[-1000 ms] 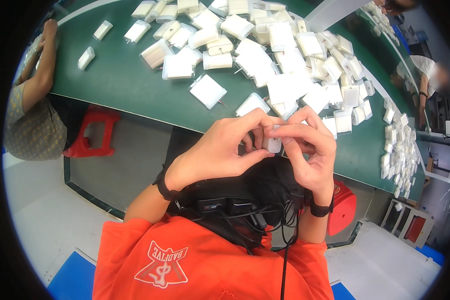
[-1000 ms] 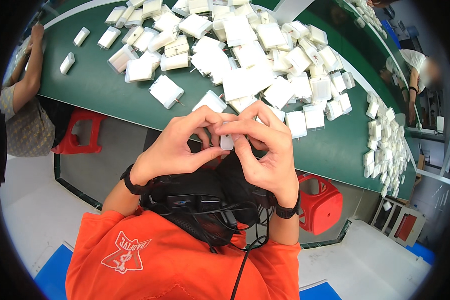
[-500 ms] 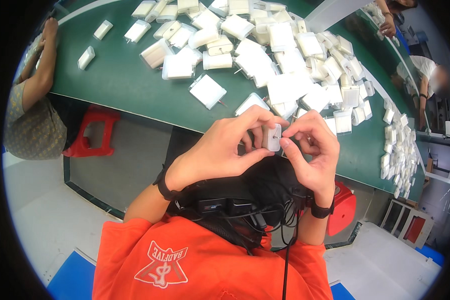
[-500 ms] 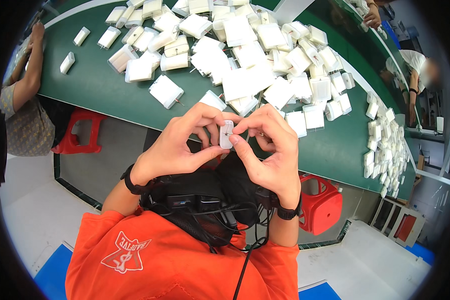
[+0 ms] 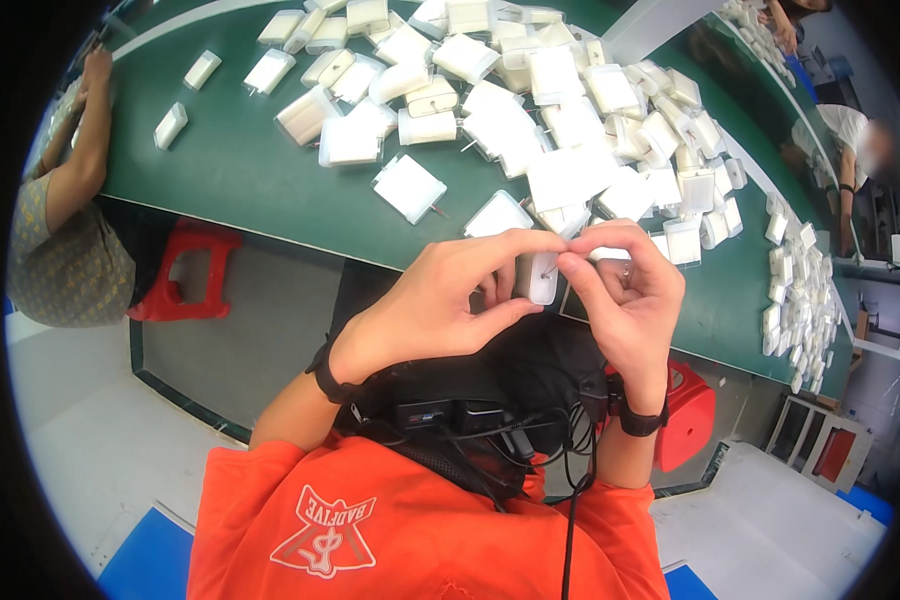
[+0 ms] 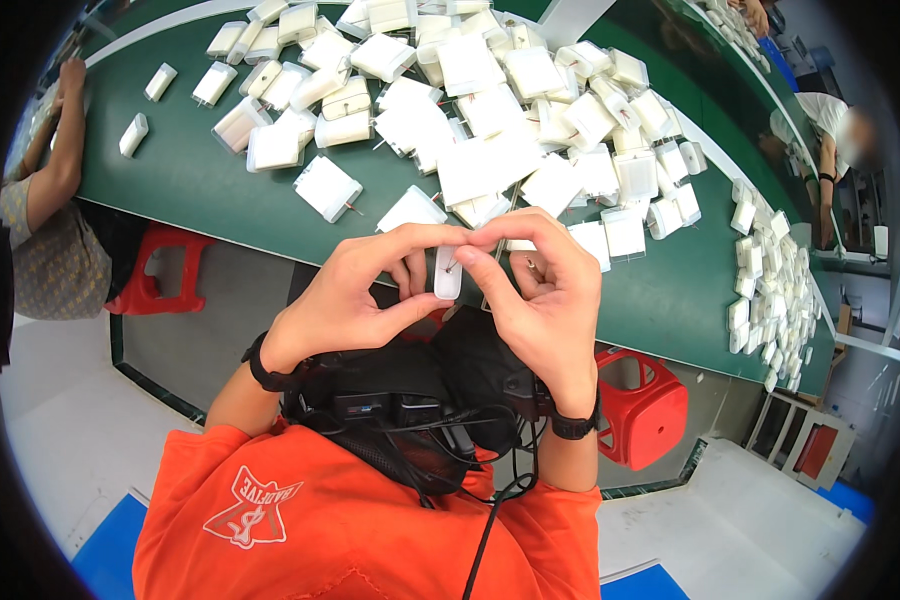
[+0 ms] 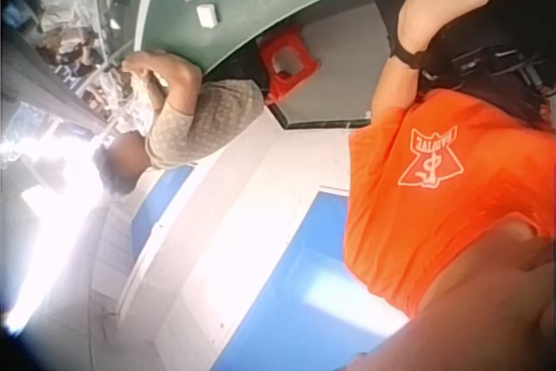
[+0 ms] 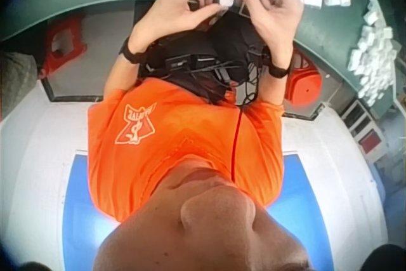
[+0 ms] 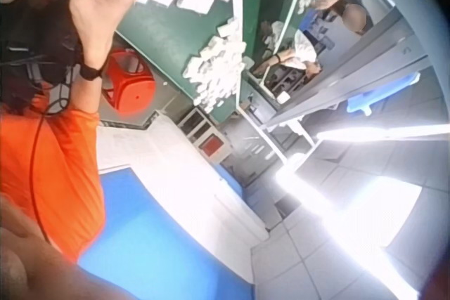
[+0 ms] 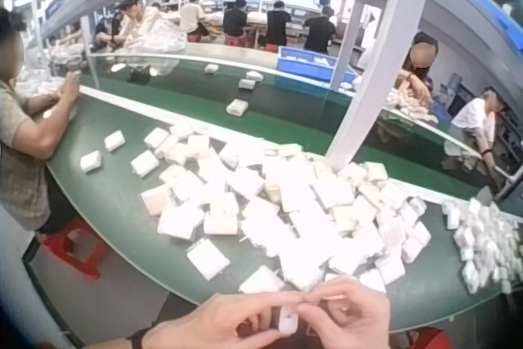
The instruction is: Manually assembling or checking small white rectangular plastic components at a factory assembly line.
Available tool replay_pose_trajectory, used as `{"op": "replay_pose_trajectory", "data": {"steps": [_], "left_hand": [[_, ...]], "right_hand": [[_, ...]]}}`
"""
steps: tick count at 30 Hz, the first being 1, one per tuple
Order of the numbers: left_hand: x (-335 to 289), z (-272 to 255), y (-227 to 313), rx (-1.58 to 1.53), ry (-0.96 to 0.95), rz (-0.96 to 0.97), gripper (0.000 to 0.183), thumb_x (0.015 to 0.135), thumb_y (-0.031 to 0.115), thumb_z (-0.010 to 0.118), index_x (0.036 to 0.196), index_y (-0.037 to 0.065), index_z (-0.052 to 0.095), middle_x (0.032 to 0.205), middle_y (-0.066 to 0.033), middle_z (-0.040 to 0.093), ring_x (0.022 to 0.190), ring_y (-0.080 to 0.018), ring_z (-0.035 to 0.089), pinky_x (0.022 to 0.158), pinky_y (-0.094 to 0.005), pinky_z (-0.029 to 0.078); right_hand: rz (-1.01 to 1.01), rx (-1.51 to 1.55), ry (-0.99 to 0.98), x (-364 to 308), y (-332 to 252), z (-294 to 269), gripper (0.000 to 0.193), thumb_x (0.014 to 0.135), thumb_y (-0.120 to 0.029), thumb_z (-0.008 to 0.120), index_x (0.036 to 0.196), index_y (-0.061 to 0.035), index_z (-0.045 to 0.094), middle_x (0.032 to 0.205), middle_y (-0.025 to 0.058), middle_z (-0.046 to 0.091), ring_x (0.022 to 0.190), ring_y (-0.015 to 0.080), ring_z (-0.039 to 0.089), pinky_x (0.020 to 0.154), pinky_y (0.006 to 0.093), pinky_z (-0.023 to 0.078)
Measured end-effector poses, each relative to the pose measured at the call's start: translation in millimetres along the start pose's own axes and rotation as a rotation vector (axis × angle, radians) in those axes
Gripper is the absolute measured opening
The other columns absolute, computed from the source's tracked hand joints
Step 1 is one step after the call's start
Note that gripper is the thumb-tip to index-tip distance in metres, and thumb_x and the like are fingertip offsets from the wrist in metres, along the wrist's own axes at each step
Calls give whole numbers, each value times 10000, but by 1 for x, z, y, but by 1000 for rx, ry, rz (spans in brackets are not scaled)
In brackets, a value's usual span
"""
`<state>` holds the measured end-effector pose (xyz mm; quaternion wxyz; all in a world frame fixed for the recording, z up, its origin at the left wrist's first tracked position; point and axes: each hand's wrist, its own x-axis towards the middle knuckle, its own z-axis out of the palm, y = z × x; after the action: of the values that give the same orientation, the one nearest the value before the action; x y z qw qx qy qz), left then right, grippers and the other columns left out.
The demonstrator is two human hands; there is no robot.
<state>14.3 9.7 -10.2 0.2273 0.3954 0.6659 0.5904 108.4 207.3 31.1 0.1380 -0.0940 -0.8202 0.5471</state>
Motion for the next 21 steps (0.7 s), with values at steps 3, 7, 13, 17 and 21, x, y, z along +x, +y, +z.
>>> {"op": "replay_pose_trajectory", "data": {"steps": [3, 7, 13, 17, 21], "left_hand": [[1, -1, 3, -15, -15, 3, 591, 843, -1, 835, 1405, 76, 671, 894, -43, 724, 667, -108, 668, 649, -255, 541], [2, 0, 3, -57, -2, -16, 544, 836, -4, 842, 1357, 74, 707, 918, -47, 743, 681, -92, 675, 647, -243, 558], [5, -1, 7, -72, -24, -41, 533, 835, -16, 840, 1346, 64, 710, 965, -48, 754, 713, -90, 692, 664, -240, 575], [5, -2, 5, -77, -22, -26, 536, 832, -20, 840, 1346, 62, 710, 977, -51, 755, 719, -93, 694, 667, -240, 578], [5, -3, 6, -93, -30, -17, 548, 822, -35, 839, 1345, 63, 708, 1016, -56, 760, 740, -95, 701, 674, -244, 583]], "right_hand": [[-10, 140, 39, -3, 6, -3, 137, 923, 58, 777, 1035, -7, 729, 994, 17, 677, 616, -21, 387, 529, 186, 262], [-1, 170, 26, -8, -5, -14, 100, 1055, -44, 639, 1054, 22, 714, 989, 28, 626, 722, 45, 471, 630, 209, 357], [-220, 107, 54, -6, -6, -16, 284, 1114, -185, 593, 1015, 29, 750, 952, 38, 609, 793, 95, 497, 675, 240, 390], [-365, -51, 110, -6, -8, -17, 277, 1082, -176, 656, 969, 52, 765, 934, 78, 675, 743, 112, 545, 665, 245, 431], [-327, 39, 122, -7, -7, -13, 199, 1058, -99, 677, 977, 67, 753, 906, 115, 731, 704, 143, 628, 653, 263, 494]]}}
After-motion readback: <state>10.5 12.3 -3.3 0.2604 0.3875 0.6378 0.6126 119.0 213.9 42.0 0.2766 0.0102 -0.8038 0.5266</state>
